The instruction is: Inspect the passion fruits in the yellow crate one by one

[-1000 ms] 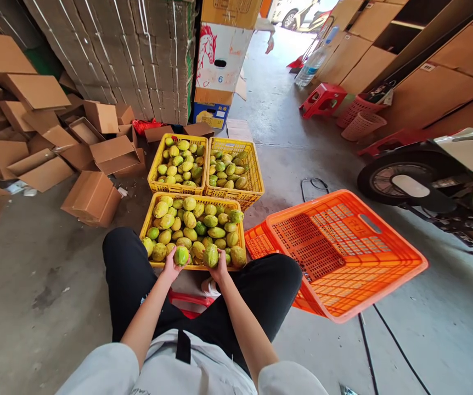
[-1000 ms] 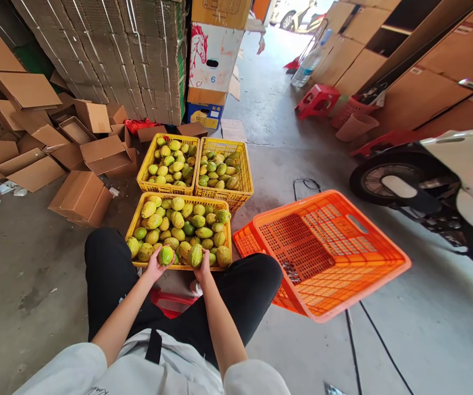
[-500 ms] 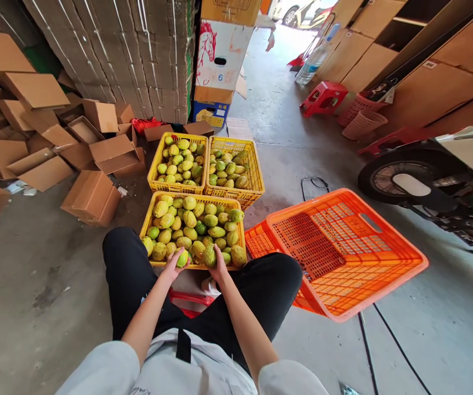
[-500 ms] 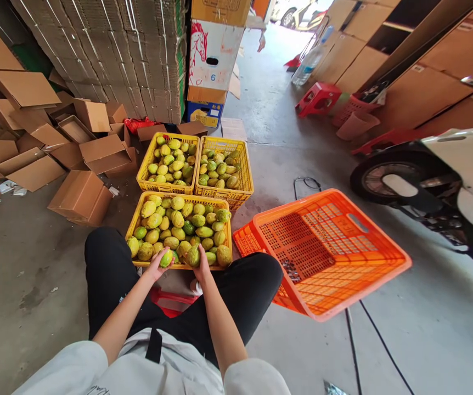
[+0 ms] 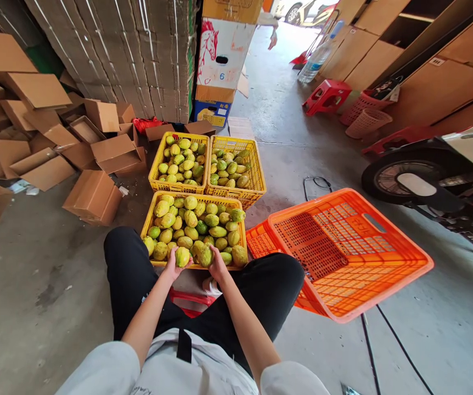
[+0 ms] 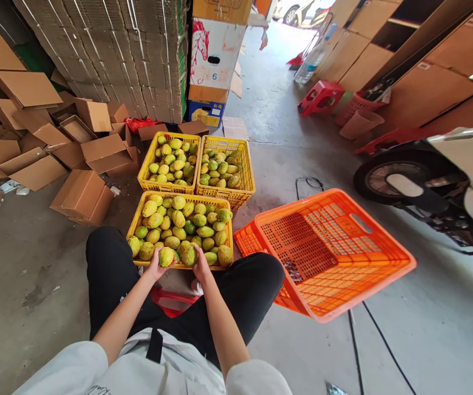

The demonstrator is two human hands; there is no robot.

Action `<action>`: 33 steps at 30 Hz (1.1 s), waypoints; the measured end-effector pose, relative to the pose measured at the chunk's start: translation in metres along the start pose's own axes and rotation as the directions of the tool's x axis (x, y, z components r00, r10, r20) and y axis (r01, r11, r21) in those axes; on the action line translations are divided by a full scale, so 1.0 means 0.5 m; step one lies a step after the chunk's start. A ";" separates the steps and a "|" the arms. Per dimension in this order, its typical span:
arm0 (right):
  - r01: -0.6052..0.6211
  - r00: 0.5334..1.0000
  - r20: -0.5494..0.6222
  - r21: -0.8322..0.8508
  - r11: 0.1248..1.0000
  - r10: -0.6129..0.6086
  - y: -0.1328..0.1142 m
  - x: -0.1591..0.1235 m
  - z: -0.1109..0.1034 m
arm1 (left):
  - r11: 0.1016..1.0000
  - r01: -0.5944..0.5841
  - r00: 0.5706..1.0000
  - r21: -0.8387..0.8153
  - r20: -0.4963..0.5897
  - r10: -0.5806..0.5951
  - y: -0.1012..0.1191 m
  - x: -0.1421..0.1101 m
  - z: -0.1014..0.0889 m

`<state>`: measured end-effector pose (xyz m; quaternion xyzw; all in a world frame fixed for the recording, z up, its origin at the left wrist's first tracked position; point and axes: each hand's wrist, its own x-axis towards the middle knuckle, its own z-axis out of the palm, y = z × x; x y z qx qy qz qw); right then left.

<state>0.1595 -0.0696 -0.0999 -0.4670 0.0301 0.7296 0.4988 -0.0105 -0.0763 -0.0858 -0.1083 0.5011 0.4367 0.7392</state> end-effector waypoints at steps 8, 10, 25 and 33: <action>-0.049 0.993 -0.099 0.069 0.996 0.056 -0.010 0.016 -0.022 | 1.000 0.019 1.000 -0.014 0.011 -0.019 -0.003 0.017 -0.012; -0.045 0.993 -0.102 0.100 0.994 0.056 -0.011 0.017 -0.023 | 1.000 0.030 0.999 -0.002 0.014 -0.030 -0.004 0.020 -0.014; -0.027 0.998 -0.057 0.115 0.993 0.033 -0.010 -0.003 -0.007 | 0.971 -0.169 0.984 0.170 -0.035 0.177 -0.016 0.014 -0.006; -0.105 0.988 -0.090 0.202 0.974 0.125 -0.018 -0.003 -0.015 | 0.986 -0.093 0.995 0.139 -0.031 0.098 -0.015 0.015 0.003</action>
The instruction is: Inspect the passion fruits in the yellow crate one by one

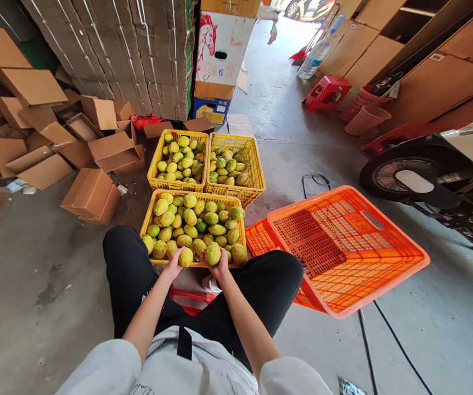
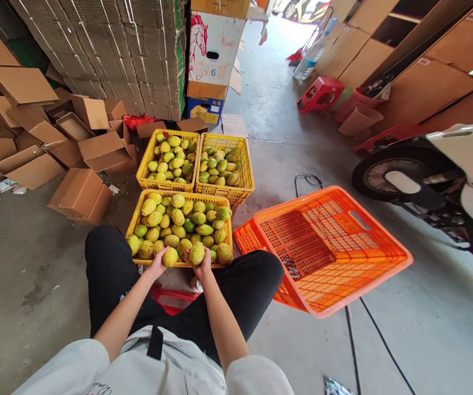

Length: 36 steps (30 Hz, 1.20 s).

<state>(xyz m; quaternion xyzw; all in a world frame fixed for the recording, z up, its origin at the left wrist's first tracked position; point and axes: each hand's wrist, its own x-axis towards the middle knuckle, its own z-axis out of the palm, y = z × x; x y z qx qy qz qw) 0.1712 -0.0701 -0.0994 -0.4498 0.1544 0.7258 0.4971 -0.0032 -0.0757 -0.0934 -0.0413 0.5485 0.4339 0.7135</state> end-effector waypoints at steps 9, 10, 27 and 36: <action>-0.015 0.999 0.036 -0.011 1.000 0.016 0.005 0.013 -0.003 | 0.995 0.093 0.996 -0.019 -0.001 -0.094 0.008 -0.006 -0.001; -0.001 0.999 0.041 -0.006 1.000 0.002 0.006 0.013 -0.003 | 0.995 0.094 0.996 -0.032 -0.005 -0.094 0.010 -0.006 -0.002; -0.038 0.999 0.025 0.015 0.999 0.038 -0.003 -0.008 0.010 | 0.998 -0.068 0.997 0.006 -0.021 0.068 -0.005 0.008 -0.009; -0.037 0.997 0.065 -0.013 0.999 0.038 0.000 0.004 0.003 | 0.996 -0.002 1.000 -0.086 -0.014 0.001 0.005 0.010 -0.012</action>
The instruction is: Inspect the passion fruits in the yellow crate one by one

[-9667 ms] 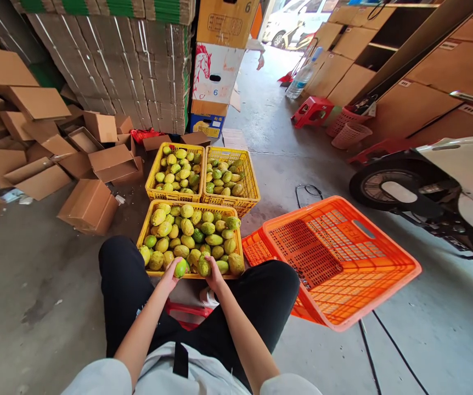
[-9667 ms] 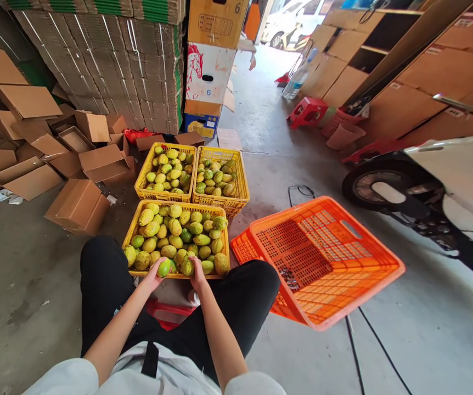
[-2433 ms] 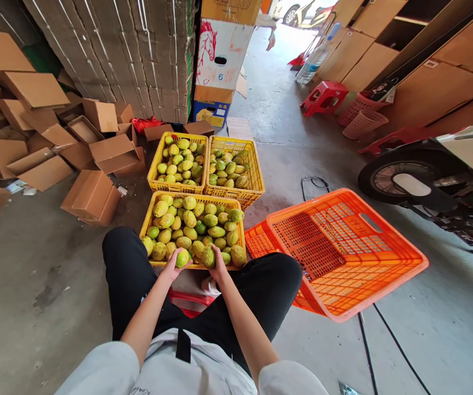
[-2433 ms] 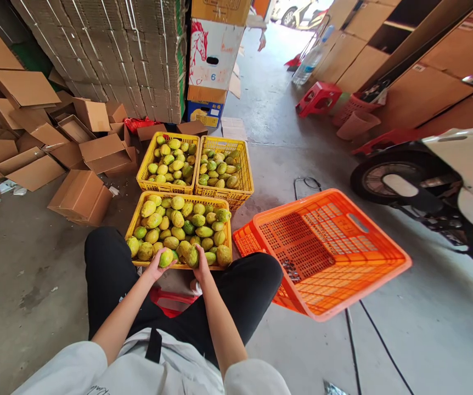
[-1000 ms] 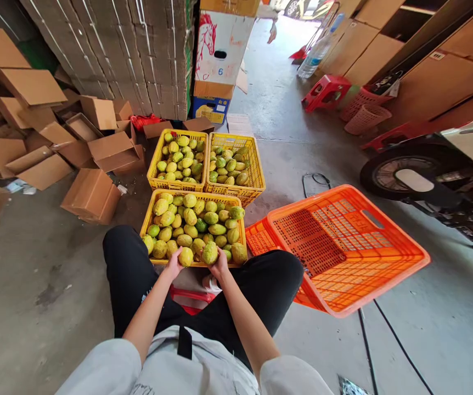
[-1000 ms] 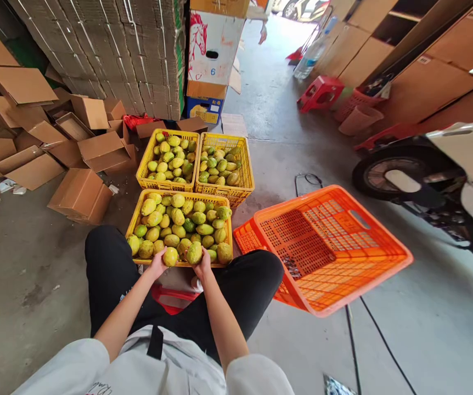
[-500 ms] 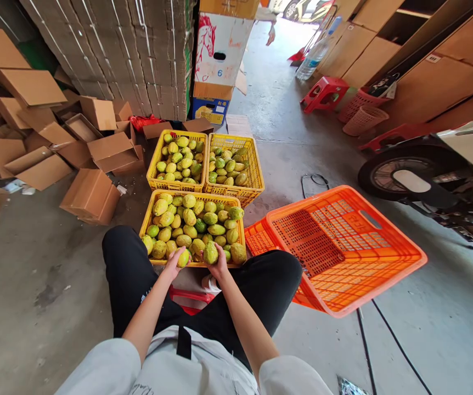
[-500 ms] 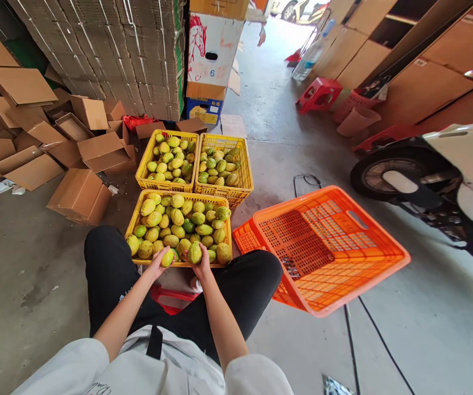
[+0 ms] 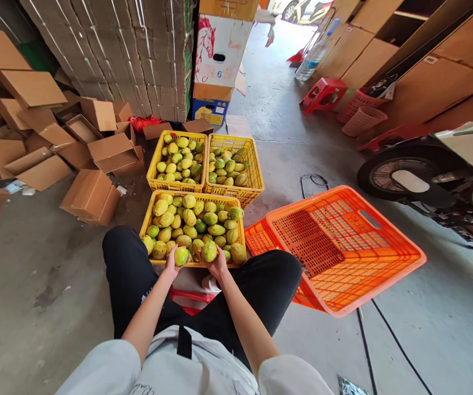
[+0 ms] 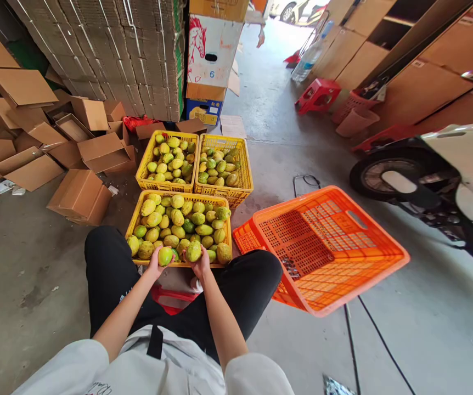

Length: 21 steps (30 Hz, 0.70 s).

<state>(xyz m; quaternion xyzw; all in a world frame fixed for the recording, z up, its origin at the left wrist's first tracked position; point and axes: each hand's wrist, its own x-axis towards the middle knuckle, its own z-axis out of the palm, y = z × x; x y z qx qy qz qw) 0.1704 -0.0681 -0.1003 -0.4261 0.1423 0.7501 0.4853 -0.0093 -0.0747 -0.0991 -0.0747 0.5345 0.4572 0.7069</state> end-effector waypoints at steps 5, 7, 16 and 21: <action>0.029 0.999 0.016 -0.031 0.999 -0.028 0.001 0.010 -0.014 | 0.996 0.005 0.998 -0.084 0.058 0.000 0.003 -0.007 0.000; 0.037 0.999 0.041 -0.039 0.999 -0.035 0.003 0.012 -0.017 | 0.997 0.022 0.999 -0.068 0.038 -0.020 0.004 -0.010 0.002; 0.049 0.999 0.011 -0.027 0.998 -0.049 0.003 0.007 -0.012 | 0.995 -0.052 0.997 0.090 0.067 0.047 -0.007 -0.018 0.013; -0.031 0.999 -0.007 -0.034 0.999 0.031 0.000 0.002 -0.010 | 0.999 0.012 1.000 0.032 -0.021 -0.012 -0.003 -0.018 0.020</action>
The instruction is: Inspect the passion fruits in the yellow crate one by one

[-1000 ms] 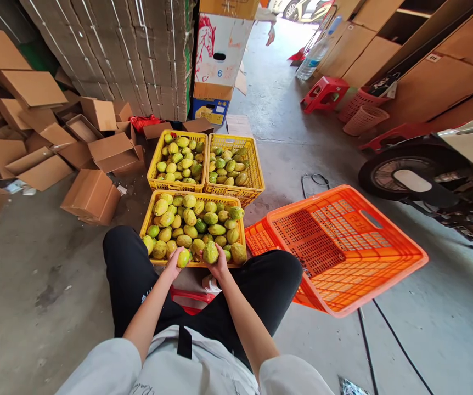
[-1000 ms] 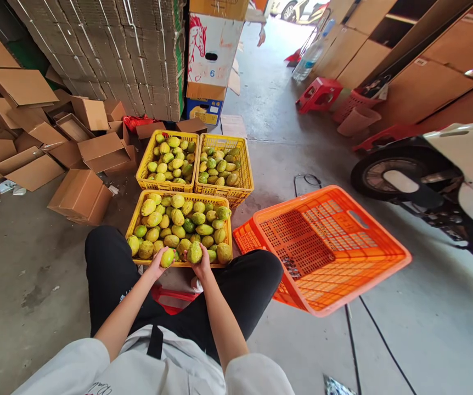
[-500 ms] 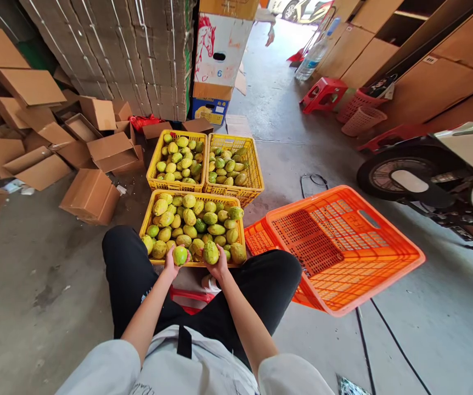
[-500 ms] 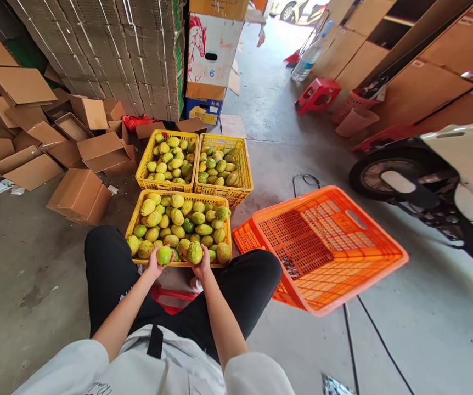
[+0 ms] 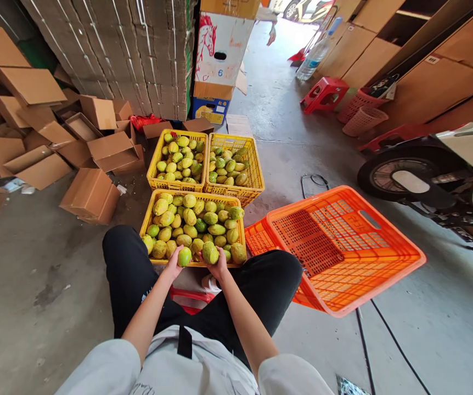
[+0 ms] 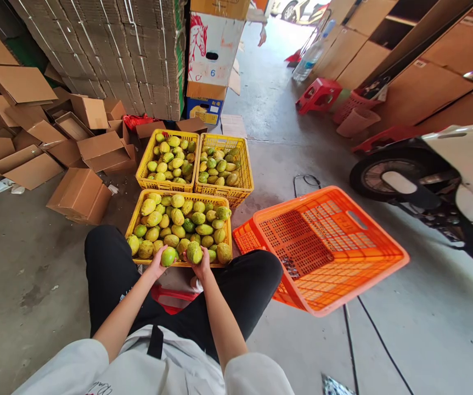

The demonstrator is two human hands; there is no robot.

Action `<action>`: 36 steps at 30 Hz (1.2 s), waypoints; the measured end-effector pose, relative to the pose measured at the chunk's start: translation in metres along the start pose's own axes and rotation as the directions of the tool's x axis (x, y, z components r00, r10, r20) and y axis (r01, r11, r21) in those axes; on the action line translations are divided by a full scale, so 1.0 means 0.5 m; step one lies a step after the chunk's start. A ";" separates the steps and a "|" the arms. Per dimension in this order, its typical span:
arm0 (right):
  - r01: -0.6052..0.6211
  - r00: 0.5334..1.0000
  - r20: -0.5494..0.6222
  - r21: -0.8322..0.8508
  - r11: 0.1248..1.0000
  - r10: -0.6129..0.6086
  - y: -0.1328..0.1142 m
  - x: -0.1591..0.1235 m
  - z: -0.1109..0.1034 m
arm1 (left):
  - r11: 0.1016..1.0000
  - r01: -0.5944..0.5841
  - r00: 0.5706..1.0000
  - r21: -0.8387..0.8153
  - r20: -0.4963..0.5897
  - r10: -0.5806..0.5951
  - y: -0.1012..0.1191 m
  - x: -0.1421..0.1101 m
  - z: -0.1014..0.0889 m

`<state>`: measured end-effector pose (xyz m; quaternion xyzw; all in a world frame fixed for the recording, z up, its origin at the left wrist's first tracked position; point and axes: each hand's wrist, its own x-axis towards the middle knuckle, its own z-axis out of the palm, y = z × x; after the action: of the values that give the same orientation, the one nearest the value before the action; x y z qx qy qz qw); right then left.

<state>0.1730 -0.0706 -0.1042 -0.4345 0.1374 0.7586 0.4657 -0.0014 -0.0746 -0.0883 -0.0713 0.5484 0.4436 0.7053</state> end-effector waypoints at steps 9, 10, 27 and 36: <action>0.073 0.995 -0.066 0.009 0.997 -0.072 0.000 -0.005 0.017 | 0.999 0.007 0.999 -0.051 0.049 -0.004 0.005 0.011 -0.011; 0.078 0.994 -0.071 0.008 0.997 -0.077 0.001 -0.006 0.017 | 0.998 0.003 0.999 -0.057 0.047 0.000 0.004 0.014 -0.013; 0.026 0.999 0.044 -0.067 0.997 -0.023 0.015 0.002 -0.003 | 0.996 -0.091 0.996 0.003 -0.013 0.091 -0.012 0.014 -0.012; -0.003 0.995 0.095 -0.061 0.998 0.008 0.008 -0.011 0.016 | 0.998 -0.044 0.997 -0.035 0.055 0.046 -0.011 0.017 -0.008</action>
<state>0.1663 -0.0708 -0.0960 -0.4114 0.0933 0.7835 0.4562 -0.0002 -0.0754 -0.0990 -0.0587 0.5225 0.4704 0.7087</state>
